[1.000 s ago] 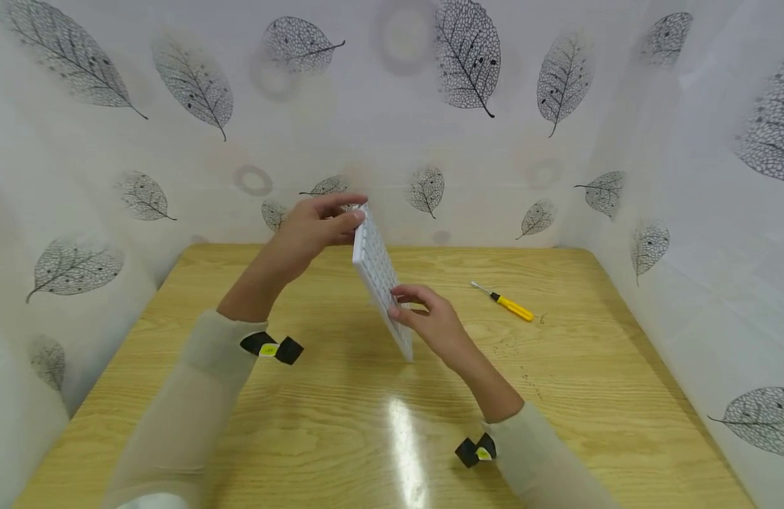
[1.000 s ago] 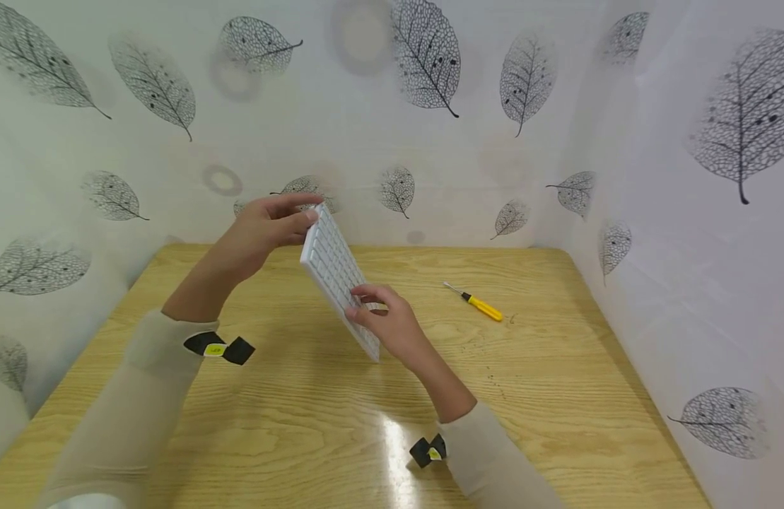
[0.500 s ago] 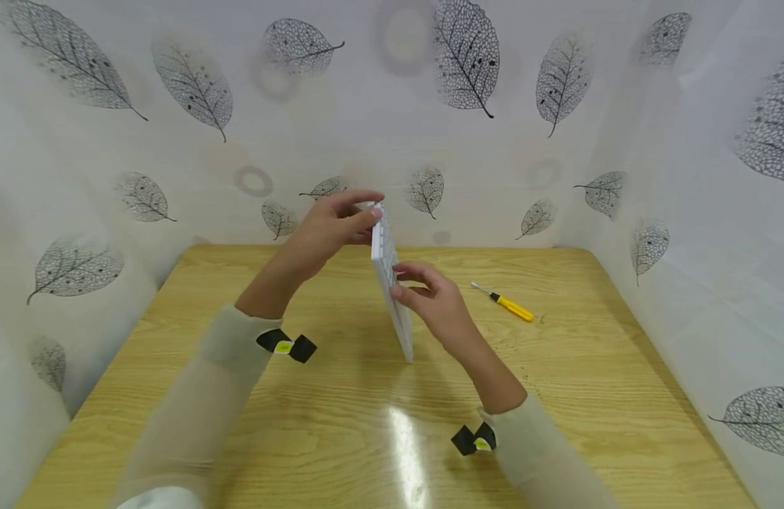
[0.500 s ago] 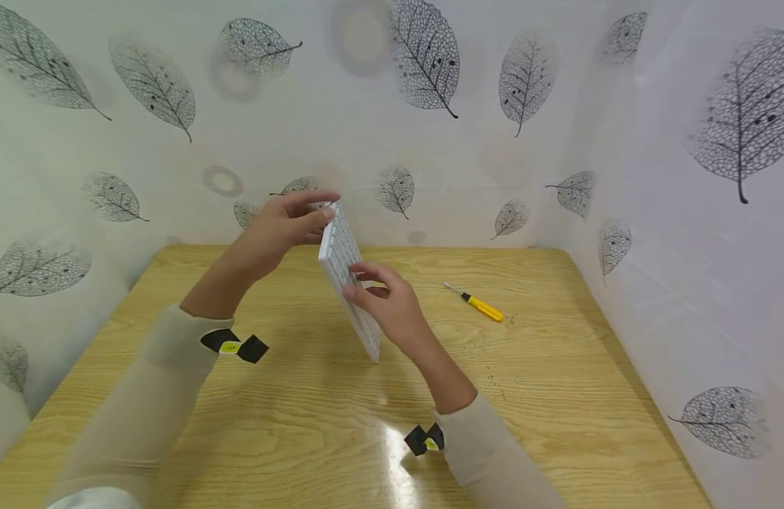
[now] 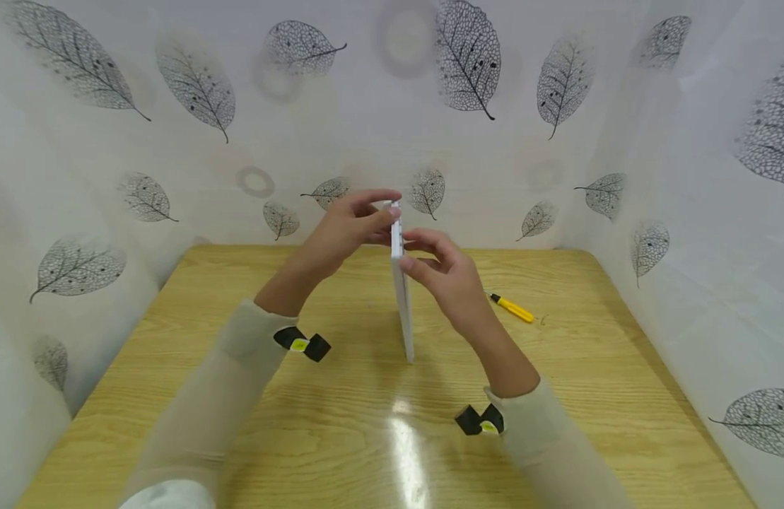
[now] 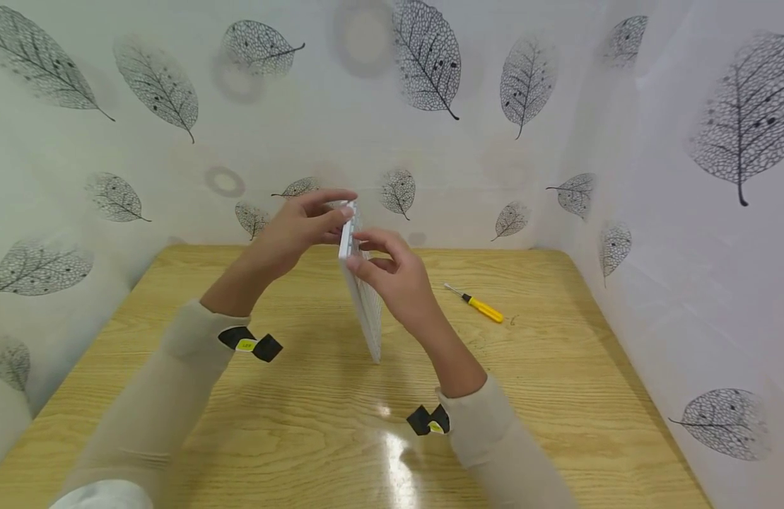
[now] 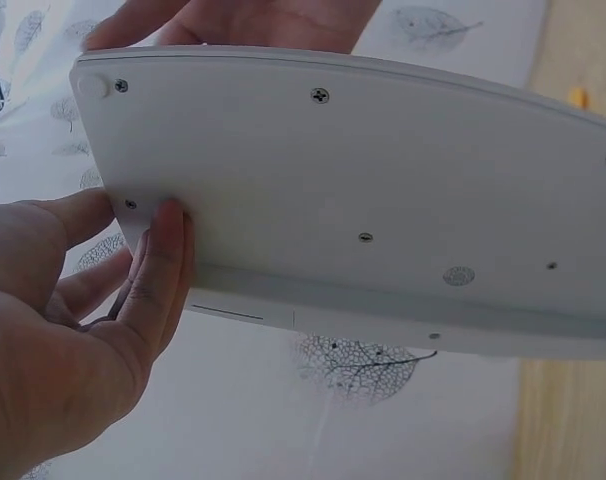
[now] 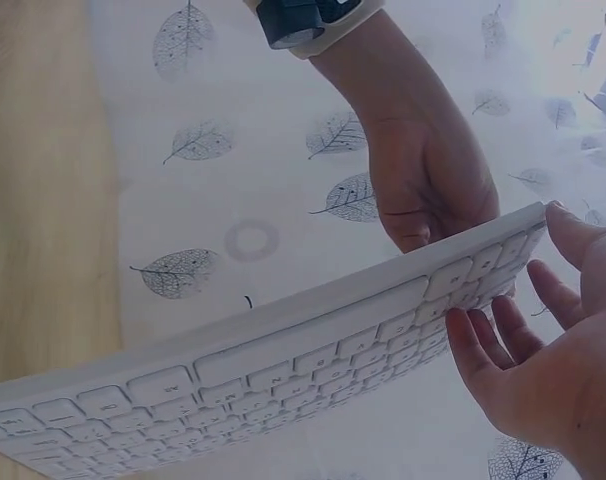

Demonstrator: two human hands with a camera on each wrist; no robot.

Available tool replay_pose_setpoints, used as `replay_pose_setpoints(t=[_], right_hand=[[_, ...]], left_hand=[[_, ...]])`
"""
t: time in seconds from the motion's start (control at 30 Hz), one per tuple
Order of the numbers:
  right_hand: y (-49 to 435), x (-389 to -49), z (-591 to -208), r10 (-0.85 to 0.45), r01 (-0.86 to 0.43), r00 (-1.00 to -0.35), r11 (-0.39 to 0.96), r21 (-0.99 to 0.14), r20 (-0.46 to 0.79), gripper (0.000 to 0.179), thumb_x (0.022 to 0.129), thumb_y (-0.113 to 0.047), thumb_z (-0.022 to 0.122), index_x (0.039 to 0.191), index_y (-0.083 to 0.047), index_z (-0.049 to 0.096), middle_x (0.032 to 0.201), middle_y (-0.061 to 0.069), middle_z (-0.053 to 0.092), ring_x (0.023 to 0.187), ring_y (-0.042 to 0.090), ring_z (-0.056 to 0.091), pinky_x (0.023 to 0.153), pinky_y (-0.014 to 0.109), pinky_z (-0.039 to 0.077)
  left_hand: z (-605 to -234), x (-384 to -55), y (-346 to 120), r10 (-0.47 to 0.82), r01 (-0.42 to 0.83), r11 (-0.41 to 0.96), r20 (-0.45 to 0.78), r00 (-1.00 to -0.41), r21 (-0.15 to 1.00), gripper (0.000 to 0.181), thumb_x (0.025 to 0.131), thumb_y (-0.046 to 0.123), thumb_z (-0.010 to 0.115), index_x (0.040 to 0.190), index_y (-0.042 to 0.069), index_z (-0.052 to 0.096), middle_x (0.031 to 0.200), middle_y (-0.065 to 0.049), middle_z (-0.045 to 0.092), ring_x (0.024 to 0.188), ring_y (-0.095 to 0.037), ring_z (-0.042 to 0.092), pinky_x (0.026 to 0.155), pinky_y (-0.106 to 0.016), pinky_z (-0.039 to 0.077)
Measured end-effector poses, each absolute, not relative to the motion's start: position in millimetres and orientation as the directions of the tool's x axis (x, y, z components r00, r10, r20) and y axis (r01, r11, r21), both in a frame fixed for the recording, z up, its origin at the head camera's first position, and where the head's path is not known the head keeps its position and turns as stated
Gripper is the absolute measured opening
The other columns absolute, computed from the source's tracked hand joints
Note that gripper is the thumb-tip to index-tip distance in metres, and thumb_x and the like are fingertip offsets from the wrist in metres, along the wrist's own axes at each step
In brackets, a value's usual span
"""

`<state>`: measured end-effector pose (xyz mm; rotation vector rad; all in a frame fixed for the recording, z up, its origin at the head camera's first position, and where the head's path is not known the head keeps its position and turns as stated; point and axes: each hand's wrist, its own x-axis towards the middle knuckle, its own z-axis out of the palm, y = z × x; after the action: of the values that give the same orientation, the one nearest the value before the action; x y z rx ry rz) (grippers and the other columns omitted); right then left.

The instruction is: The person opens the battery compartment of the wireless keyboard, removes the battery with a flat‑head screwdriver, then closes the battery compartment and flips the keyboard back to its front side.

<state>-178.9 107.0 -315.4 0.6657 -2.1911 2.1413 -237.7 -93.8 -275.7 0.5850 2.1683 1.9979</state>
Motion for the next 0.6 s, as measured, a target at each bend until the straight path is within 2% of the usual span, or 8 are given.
replay_pose_setpoints(t=[0.23, 0.5, 0.6], right_hand=[[112, -178, -302, -0.3, -0.406, -0.877, 0.044, -0.913, 0.375, 0.036, 0.098, -0.023, 0.068, 0.13, -0.01, 0.063, 0.144, 0.001, 0.048, 0.115, 0.029, 0.064, 0.095, 0.033, 0.055], [122, -176, -299, -0.274, -0.403, -0.891, 0.11, -0.909, 0.362, 0.034, 0.098, -0.024, 0.068, 0.128, -0.008, 0.065, 0.146, -0.004, 0.045, 0.122, 0.023, 0.059, 0.098, 0.031, 0.054], [126, -175, -299, -0.267, -0.401, -0.893, 0.113, -0.909, 0.361, 0.034, 0.098, -0.023, 0.068, 0.129, -0.008, 0.065, 0.146, -0.002, 0.045, 0.125, 0.02, 0.056, 0.099, 0.031, 0.053]], left_hand=[[-278, -239, -85, 0.394, 0.219, 0.043, 0.185, -0.9, 0.975, 0.046, 0.1, 0.024, 0.065, 0.143, 0.013, 0.056, 0.105, -0.018, 0.064, 0.094, -0.03, 0.073, 0.09, -0.04, 0.058], [-281, -241, -74, 0.42, 0.251, 0.041, 0.211, -0.883, 0.967, 0.049, 0.099, 0.026, 0.065, 0.146, 0.015, 0.053, 0.105, -0.017, 0.064, 0.094, -0.03, 0.071, 0.091, -0.043, 0.058], [-283, -242, -71, 0.425, 0.259, 0.034, 0.221, -0.878, 0.965, 0.052, 0.099, 0.025, 0.065, 0.148, 0.016, 0.05, 0.104, -0.016, 0.064, 0.095, -0.03, 0.07, 0.09, -0.041, 0.058]])
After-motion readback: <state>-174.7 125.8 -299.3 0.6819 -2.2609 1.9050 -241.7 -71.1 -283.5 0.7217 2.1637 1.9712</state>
